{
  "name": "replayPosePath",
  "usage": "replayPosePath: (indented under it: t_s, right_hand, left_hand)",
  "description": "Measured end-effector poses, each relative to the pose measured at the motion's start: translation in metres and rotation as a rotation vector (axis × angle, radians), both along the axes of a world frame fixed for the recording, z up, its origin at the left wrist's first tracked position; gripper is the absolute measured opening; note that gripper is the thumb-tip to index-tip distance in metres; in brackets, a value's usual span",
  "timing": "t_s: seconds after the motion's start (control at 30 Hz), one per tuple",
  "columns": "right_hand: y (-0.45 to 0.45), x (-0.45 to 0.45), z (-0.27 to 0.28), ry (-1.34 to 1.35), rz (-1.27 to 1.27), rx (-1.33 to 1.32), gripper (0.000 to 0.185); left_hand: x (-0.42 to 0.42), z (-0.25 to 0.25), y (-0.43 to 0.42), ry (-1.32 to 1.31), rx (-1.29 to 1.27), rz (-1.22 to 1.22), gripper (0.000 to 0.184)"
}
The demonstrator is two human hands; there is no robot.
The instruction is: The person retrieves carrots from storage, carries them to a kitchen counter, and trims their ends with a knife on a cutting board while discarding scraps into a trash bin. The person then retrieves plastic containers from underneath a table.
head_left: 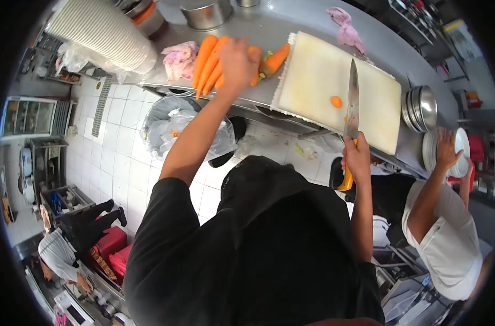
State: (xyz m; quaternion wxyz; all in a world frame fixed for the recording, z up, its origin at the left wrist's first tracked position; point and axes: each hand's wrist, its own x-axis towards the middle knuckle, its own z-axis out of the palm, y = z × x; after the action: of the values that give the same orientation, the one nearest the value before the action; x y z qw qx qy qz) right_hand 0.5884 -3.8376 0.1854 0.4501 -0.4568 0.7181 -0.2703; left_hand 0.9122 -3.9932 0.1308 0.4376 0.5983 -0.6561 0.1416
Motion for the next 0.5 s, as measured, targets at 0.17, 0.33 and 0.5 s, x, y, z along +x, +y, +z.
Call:
replayPosePath:
  t_s: [0.17,0.33,0.5]
  right_hand:
    - [0.02,-0.027,-0.001,-0.041,-0.114,-0.005,0.014]
    - [0.023,-0.037,-0.014,-0.171,-0.217,0.033,0.015]
    - [0.016,-0.045,-0.044,-0.287,-0.268,0.028,0.014]
  left_hand:
    - [-0.142,-0.009,0.036,0.0,0.313,-0.768,0.049]
    - [-0.19,-0.031,0.036,-0.269,0.411,-0.727,0.026]
    - [-0.154,-0.049,0.055,-0.124,0.381,-0.758,0.009]
